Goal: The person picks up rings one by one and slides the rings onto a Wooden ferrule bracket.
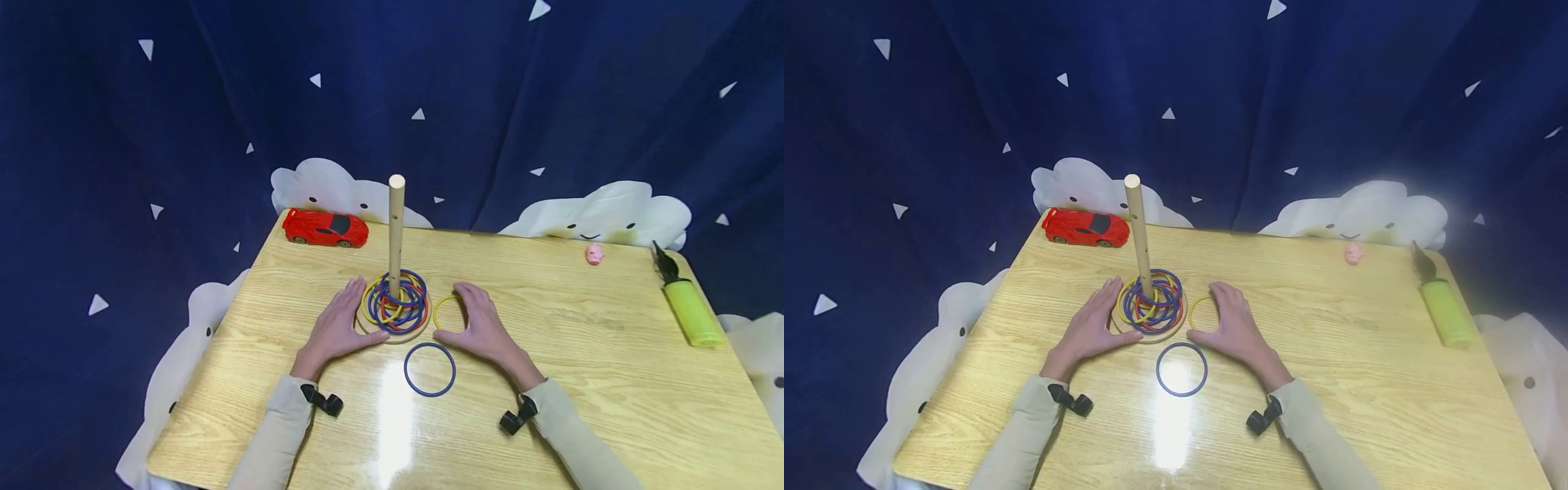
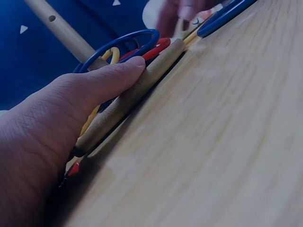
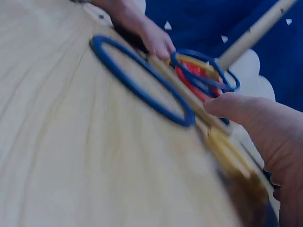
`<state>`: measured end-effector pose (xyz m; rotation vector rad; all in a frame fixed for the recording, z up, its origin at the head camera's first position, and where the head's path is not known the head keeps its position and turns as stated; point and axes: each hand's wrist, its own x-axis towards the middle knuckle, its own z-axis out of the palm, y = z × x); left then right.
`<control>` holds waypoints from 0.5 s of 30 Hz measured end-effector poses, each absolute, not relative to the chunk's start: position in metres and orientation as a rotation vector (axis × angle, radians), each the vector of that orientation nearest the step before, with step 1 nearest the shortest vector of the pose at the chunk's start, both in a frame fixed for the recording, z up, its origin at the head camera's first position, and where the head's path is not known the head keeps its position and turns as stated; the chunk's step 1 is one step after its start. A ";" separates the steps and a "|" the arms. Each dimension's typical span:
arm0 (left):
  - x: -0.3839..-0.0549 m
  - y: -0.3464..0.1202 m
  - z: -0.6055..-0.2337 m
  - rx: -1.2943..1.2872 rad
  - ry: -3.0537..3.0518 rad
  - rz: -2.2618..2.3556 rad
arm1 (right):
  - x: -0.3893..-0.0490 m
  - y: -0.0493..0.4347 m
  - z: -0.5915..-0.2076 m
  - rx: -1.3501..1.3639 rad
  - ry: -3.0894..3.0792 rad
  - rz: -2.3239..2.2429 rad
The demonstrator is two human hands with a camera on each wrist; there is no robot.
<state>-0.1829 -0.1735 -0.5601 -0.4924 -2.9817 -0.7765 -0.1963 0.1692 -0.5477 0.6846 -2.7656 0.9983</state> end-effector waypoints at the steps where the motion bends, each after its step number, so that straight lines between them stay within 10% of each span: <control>1: -0.183 -0.174 -0.560 -0.490 -2.984 -0.784 | -0.196 0.174 -0.550 0.677 -2.789 0.970; 15: -0.183 -0.174 -0.560 -0.492 -2.996 -0.784 | -0.192 0.202 -0.561 0.654 -2.811 0.878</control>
